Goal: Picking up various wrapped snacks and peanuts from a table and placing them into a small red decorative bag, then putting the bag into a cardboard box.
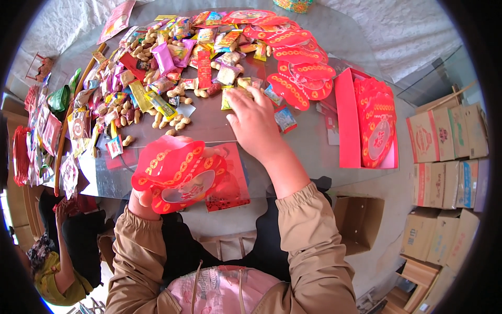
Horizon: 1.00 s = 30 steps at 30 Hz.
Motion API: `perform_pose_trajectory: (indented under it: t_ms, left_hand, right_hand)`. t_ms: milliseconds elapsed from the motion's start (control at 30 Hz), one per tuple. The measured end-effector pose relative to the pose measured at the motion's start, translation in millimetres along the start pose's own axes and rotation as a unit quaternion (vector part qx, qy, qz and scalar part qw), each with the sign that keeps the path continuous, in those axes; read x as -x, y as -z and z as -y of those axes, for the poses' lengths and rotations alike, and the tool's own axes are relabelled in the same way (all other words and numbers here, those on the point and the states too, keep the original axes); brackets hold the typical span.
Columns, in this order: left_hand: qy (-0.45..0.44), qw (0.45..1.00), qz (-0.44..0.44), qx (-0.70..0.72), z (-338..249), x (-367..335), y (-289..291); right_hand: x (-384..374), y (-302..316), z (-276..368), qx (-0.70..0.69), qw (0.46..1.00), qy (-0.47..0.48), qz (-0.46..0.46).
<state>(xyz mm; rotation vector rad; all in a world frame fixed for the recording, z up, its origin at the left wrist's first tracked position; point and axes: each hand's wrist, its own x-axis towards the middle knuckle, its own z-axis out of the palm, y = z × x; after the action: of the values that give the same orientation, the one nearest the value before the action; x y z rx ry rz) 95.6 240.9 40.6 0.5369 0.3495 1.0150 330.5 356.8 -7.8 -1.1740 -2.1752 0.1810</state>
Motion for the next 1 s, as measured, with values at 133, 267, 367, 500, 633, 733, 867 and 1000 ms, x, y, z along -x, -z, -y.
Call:
perform_pose_trajectory:
  t_ms: [133,267,367,500,633,733,867,1000]
  left_hand:
    - [-0.003,1.000,-0.003,0.021,3,2,9]
    - [-0.024,0.998,-0.053,0.009,3,2,8]
    - [-0.022,0.998,-0.052,0.017,3,3,12]
    - [-0.002,0.998,-0.068,0.012,9,5,11]
    - [0.017,0.997,-0.078,-0.003,15,15,34]
    - [0.036,0.993,-0.111,0.020,18,23,40]
    - [0.044,0.993,-0.105,0.012,13,24,29]
    - [0.077,0.995,-0.064,0.015,3,12,1]
  right_hand:
    - [2,-4,5,0.076,0.996,0.037,0.039]
    - [1,-5,7,0.082,0.996,0.041,0.021]
    - [-2,-8,9,0.091,0.993,0.078,0.019]
    - [1,-18,9,0.051,0.996,0.073,0.011]
    - [-4,-16,-2,0.041,0.997,0.062,0.035]
    - [-6,-16,-6,0.037,0.996,0.081,0.013]
    - [-11,-5,17,-0.322,0.937,-0.098,-0.094]
    - [-8,29,48,-0.522,0.845,-0.110,-0.044]
